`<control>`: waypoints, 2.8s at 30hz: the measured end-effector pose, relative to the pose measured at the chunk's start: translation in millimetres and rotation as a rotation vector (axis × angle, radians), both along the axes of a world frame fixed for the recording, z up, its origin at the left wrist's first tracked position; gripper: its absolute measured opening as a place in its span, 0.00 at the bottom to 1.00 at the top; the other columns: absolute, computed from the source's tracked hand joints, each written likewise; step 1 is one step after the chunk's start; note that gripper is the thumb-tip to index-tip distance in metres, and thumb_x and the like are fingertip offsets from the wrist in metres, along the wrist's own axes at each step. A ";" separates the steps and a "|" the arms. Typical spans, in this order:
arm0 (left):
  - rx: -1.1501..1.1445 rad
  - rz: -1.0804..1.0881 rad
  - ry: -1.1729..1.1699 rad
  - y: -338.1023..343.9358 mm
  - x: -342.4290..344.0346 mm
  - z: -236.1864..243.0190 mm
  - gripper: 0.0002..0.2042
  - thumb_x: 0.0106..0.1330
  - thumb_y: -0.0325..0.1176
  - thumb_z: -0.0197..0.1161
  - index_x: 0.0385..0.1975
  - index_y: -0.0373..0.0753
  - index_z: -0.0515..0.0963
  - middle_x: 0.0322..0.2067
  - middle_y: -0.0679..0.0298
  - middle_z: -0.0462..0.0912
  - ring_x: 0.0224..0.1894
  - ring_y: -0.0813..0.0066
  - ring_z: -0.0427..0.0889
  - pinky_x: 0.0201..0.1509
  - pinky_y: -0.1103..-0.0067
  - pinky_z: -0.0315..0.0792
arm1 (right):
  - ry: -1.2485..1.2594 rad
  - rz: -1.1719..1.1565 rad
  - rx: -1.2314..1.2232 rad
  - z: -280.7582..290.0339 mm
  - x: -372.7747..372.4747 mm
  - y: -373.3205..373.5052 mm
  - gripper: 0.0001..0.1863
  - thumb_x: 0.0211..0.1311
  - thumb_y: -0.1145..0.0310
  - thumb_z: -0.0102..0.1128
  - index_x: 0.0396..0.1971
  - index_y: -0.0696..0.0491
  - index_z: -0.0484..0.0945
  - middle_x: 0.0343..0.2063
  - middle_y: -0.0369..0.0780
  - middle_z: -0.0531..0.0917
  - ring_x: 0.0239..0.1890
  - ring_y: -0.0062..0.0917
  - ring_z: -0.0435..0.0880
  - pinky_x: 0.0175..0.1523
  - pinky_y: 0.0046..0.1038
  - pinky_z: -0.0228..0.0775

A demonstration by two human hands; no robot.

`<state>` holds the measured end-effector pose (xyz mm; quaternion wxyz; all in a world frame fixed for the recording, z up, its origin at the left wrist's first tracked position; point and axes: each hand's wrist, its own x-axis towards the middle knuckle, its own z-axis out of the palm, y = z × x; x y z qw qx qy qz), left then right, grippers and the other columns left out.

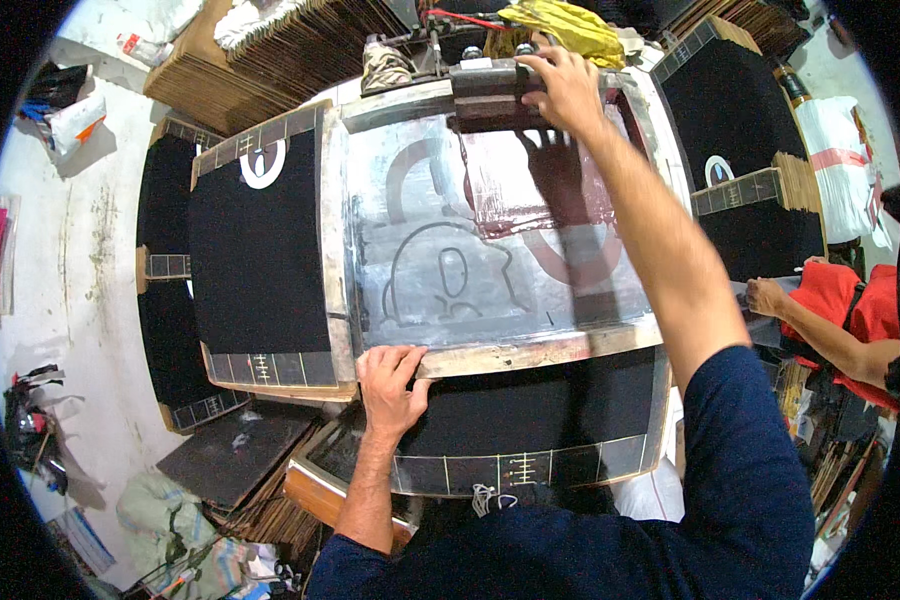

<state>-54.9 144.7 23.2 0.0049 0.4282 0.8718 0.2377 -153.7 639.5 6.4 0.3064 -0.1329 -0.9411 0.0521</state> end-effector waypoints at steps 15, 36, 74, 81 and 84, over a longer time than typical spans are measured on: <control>0.194 -0.106 0.246 8.4 -48.9 176.7 0.25 0.51 0.43 0.79 0.49 0.40 0.85 0.45 0.62 0.84 0.51 0.64 0.78 0.63 0.61 0.60 | 0.354 -0.116 0.020 177.2 185.1 -232.7 0.14 0.64 0.60 0.66 0.43 0.52 0.83 0.35 0.42 0.81 0.42 0.39 0.80 0.49 0.43 0.68; -0.495 0.566 -0.234 -232.8 -69.2 -208.5 0.43 0.65 0.62 0.65 0.80 0.62 0.54 0.81 0.44 0.38 0.82 0.41 0.37 0.74 0.36 0.47 | 0.055 -0.198 -0.176 422.1 36.0 -46.1 0.26 0.67 0.44 0.58 0.38 0.54 0.88 0.28 0.40 0.85 0.34 0.25 0.81 0.46 0.28 0.71; -0.336 -0.179 0.169 58.4 270.6 14.5 0.32 0.67 0.41 0.60 0.74 0.48 0.67 0.57 0.28 0.76 0.51 0.21 0.81 0.40 0.54 0.85 | -0.032 -0.322 -0.244 407.1 71.8 -148.5 0.29 0.66 0.43 0.48 0.56 0.45 0.85 0.56 0.47 0.85 0.60 0.44 0.84 0.64 0.43 0.74; -0.114 0.345 0.119 -123.5 178.6 -55.8 0.23 0.56 0.42 0.70 0.51 0.41 0.81 0.55 0.52 0.79 0.60 0.48 0.73 0.60 0.54 0.67 | -0.055 -0.361 -0.210 395.1 71.0 -148.5 0.29 0.67 0.40 0.50 0.58 0.42 0.84 0.58 0.45 0.85 0.61 0.42 0.82 0.66 0.43 0.73; -0.124 0.989 0.069 -243.1 138.7 -67.6 0.29 0.62 0.51 0.68 0.56 0.36 0.78 0.64 0.44 0.72 0.71 0.42 0.63 0.71 0.50 0.58 | -0.042 -0.373 -0.184 392.5 72.1 -148.6 0.30 0.68 0.38 0.49 0.59 0.41 0.83 0.59 0.42 0.84 0.62 0.40 0.82 0.66 0.42 0.72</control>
